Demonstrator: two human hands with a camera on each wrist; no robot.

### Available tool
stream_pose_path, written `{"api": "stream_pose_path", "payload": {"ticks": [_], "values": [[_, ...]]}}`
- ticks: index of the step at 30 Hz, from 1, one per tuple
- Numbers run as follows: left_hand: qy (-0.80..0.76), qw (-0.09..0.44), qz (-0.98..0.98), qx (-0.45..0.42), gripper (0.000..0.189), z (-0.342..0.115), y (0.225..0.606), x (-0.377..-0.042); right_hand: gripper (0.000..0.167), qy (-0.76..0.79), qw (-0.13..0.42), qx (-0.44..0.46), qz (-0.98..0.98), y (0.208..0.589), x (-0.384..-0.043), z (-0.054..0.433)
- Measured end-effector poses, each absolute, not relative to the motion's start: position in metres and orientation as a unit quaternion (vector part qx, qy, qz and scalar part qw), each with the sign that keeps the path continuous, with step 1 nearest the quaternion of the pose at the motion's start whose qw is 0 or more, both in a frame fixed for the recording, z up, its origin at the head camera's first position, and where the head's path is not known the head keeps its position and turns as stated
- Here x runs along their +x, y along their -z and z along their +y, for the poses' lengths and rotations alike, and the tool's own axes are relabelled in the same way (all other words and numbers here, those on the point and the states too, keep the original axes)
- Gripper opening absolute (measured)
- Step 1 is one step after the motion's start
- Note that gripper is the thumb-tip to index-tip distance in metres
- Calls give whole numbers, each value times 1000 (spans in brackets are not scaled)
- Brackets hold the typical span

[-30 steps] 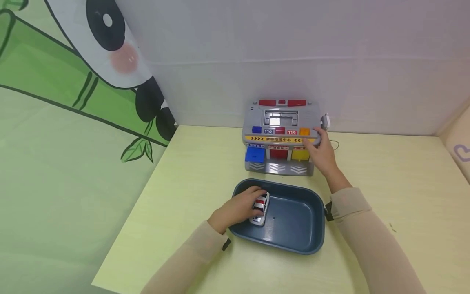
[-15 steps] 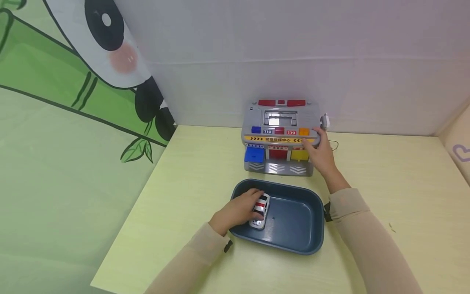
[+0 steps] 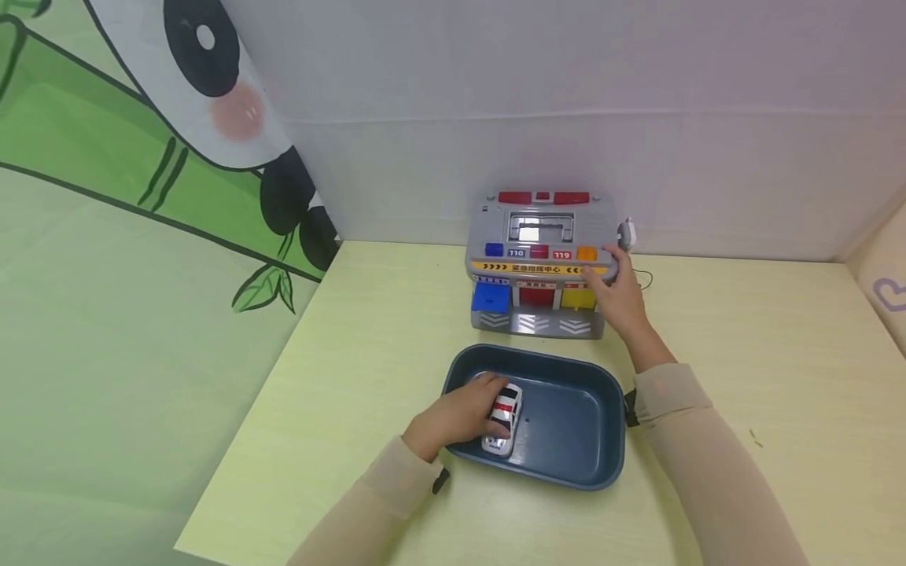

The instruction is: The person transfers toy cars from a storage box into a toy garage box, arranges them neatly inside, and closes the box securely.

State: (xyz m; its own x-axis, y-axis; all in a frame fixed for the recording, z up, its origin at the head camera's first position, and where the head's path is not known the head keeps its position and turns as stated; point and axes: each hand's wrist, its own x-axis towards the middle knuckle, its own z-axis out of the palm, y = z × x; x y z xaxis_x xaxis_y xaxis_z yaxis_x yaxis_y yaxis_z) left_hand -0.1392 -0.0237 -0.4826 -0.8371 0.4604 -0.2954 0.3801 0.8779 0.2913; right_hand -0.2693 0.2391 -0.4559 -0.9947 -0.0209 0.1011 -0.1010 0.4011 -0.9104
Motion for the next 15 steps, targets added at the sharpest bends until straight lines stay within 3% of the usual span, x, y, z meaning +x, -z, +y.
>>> {"api": "stream_pose_path", "payload": {"ticks": [15], "values": [[-164, 150, 947, 230, 80, -27, 488, -130, 72, -554, 28, 36, -832, 457, -271, 240]]}}
